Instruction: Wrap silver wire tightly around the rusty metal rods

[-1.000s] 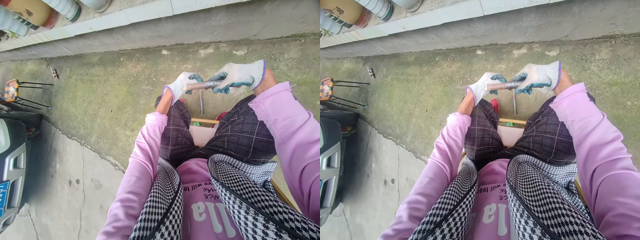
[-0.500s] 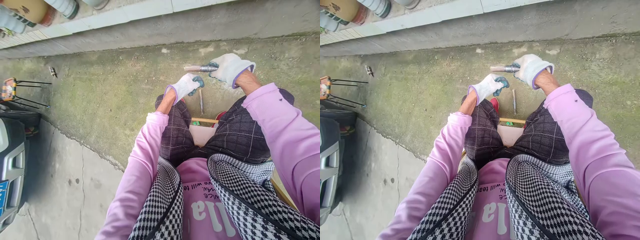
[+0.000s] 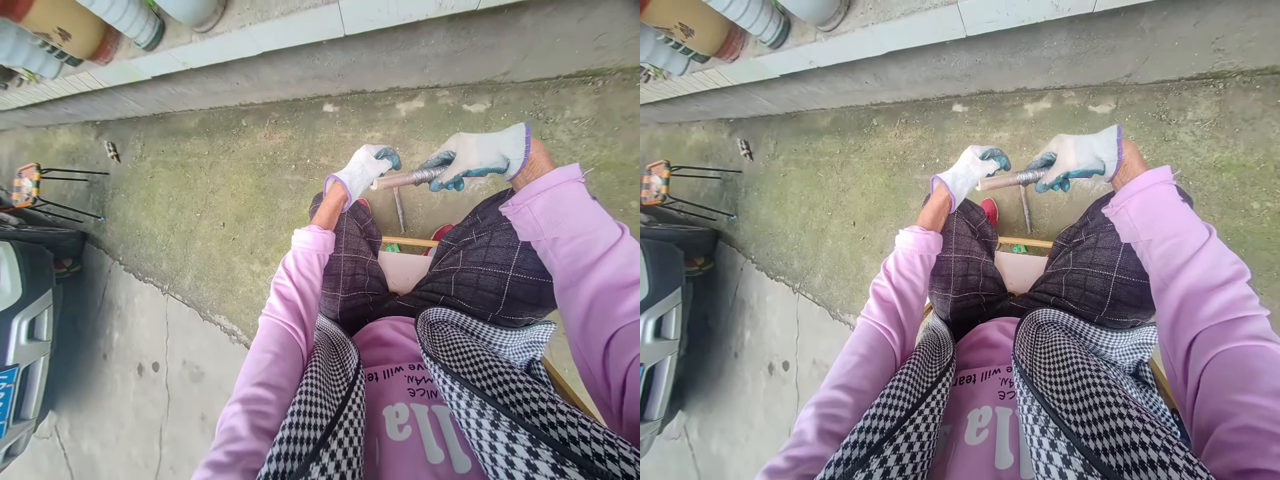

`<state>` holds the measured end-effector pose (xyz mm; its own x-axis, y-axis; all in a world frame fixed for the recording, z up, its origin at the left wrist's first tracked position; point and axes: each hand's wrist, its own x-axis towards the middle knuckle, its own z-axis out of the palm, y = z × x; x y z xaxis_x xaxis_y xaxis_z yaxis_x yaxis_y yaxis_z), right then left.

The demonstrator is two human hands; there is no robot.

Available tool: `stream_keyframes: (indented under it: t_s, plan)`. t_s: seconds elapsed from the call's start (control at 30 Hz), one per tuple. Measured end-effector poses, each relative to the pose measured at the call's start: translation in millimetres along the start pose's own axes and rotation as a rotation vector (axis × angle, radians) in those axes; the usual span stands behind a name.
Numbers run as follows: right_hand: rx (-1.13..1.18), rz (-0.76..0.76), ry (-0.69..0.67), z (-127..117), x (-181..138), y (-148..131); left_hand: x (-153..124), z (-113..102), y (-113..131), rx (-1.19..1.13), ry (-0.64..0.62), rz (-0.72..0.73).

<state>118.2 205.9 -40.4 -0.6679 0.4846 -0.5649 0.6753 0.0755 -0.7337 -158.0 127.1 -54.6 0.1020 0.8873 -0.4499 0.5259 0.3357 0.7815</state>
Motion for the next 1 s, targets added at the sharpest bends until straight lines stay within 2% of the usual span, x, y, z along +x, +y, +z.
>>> stream_keyframes:
  t_s: [0.1, 0.23, 0.33, 0.53, 0.63, 0.73, 0.9, 1.0]
  plan:
    - [0.090, 0.017, 0.008, -4, 3, -13, -4, 3, 5, -0.045, -0.015, -0.035]
    - [0.255, -0.012, 0.217, 1, 16, -29, -7, 12, 16, -0.086, -0.006, -0.074]
    - [0.252, 0.004, 0.329, 7, 28, -39, -10, 15, 25, -0.082, -0.022, -0.088]
    - [-0.454, 0.160, 0.386, 3, 51, -44, -11, 15, 22, -0.049, -0.080, -0.104]
    - [-0.521, 0.203, 0.336, 2, 51, -39, -5, 11, 10, -0.058, -0.069, -0.092]
    - [-0.529, 0.236, 0.227, 7, 41, -28, 4, 6, -2, -0.033, -0.008, -0.078]
    - [-0.260, 0.203, 0.000, 8, 22, -5, 8, 6, -5, 0.042, 0.035, -0.029]
    - [-0.136, 0.144, -0.052, 2, 15, 0, 8, 7, -2, 0.039, 0.039, 0.027]
